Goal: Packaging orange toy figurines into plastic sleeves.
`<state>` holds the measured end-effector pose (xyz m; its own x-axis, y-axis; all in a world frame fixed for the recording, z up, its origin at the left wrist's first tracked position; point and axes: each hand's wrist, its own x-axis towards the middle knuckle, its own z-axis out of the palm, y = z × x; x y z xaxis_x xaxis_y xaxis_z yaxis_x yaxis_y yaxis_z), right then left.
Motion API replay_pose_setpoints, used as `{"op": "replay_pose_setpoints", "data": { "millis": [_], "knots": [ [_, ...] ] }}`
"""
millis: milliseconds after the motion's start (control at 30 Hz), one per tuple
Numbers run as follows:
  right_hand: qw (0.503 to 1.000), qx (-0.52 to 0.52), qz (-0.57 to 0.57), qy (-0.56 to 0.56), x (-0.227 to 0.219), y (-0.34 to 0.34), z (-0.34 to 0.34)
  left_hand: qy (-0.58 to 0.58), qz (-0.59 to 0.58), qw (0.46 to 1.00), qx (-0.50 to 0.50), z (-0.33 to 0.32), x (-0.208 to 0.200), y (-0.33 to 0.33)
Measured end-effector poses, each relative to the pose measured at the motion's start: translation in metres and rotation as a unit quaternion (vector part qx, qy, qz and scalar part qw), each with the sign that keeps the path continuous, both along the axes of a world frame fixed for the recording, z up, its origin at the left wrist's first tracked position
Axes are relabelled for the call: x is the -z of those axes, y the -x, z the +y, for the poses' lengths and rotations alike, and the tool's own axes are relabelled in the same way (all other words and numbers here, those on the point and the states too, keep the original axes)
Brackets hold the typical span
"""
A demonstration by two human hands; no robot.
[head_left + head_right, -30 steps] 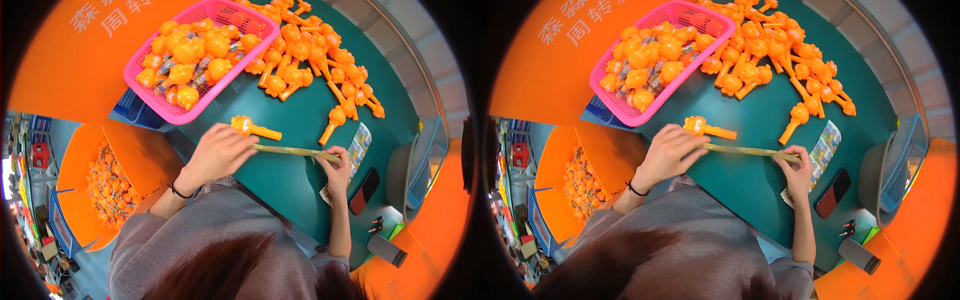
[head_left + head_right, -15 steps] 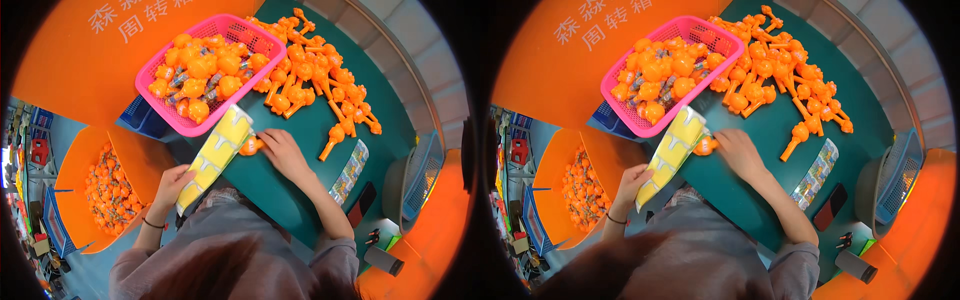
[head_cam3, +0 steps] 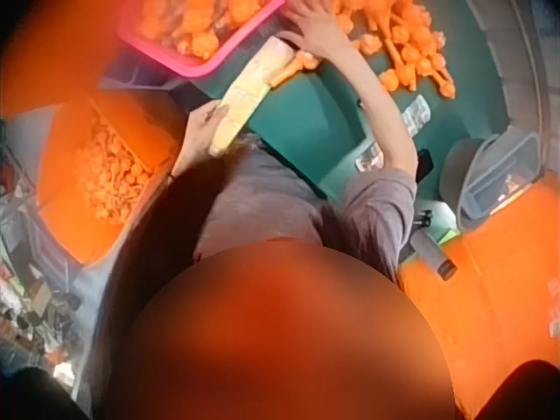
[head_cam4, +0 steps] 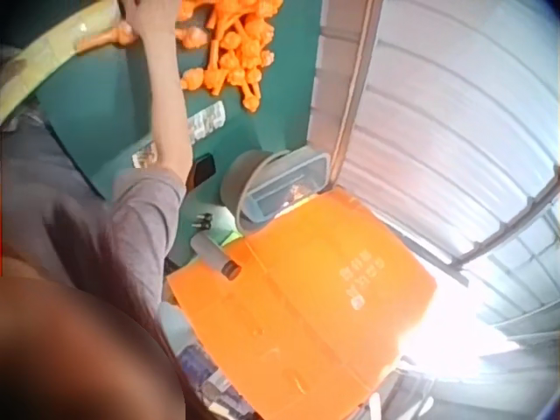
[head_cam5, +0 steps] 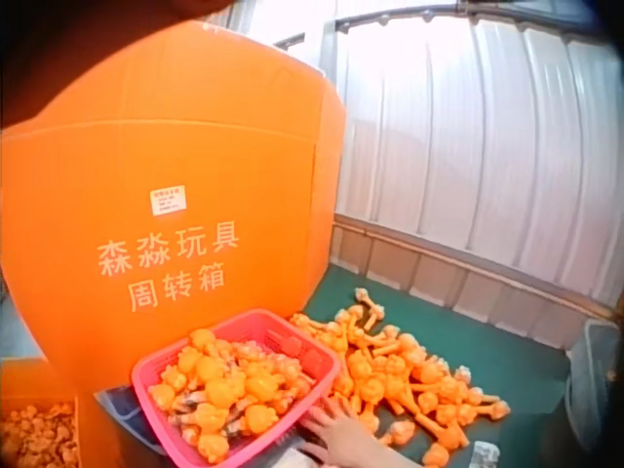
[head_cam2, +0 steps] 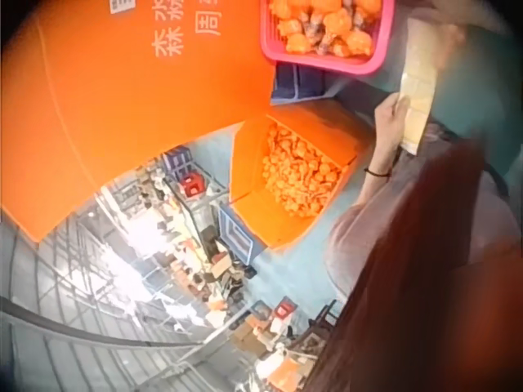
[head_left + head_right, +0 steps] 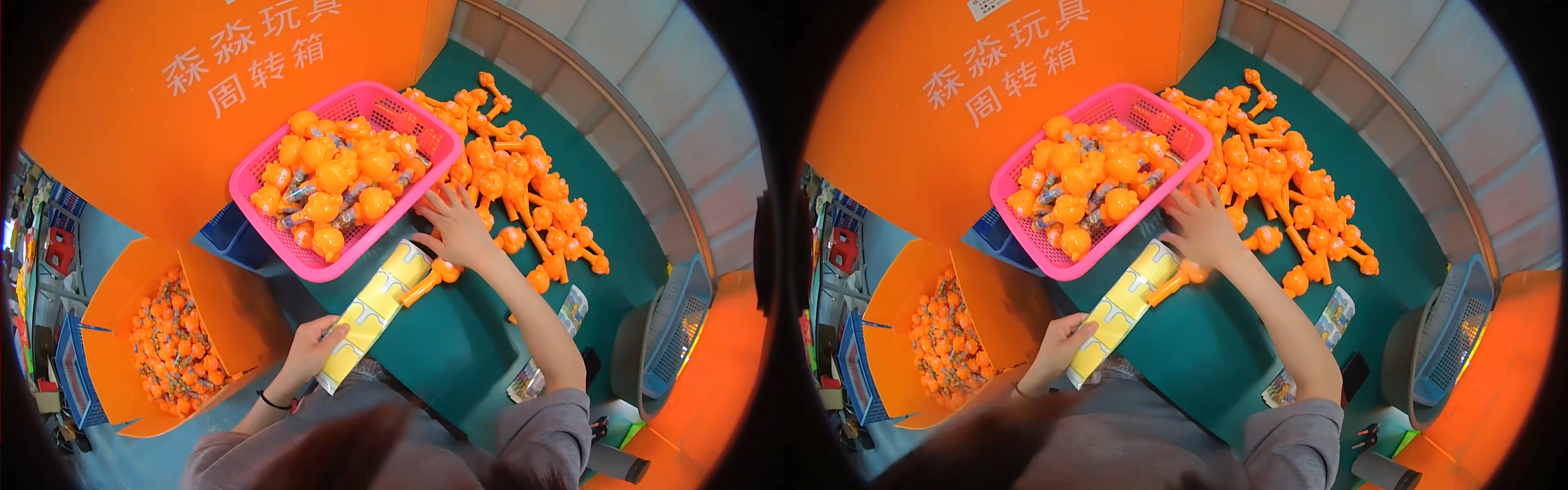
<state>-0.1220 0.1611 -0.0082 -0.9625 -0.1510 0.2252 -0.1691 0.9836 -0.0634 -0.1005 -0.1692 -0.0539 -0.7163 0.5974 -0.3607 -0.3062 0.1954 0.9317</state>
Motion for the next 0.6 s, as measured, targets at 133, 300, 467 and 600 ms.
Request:
{"op": "replay_pose_setpoints", "data": {
  "millis": [133, 300, 467, 600],
  "knots": [
    [0.996, 0.065, 0.01, -0.053, 0.004, -0.025, 0.022, 0.024, 0.078, 0.997, 0.018, 0.009, 0.006, 0.011],
    [1.0, 0.019, -0.014, -0.017, -0.008, -0.068, 0.058, 0.019, 0.088, 0.996, -0.021, 0.017, 0.002, 0.032],
    [0.993, -0.028, -0.011, 0.118, -0.04, -0.065, -0.001, 0.119, 0.269, 0.955, 0.031, 0.052, -0.001, 0.05],
    [0.993, -0.045, -0.06, 0.092, -0.007, -0.063, 0.003, 0.092, 0.284, 0.954, -0.015, 0.092, 0.013, 0.061]
  ]
}}
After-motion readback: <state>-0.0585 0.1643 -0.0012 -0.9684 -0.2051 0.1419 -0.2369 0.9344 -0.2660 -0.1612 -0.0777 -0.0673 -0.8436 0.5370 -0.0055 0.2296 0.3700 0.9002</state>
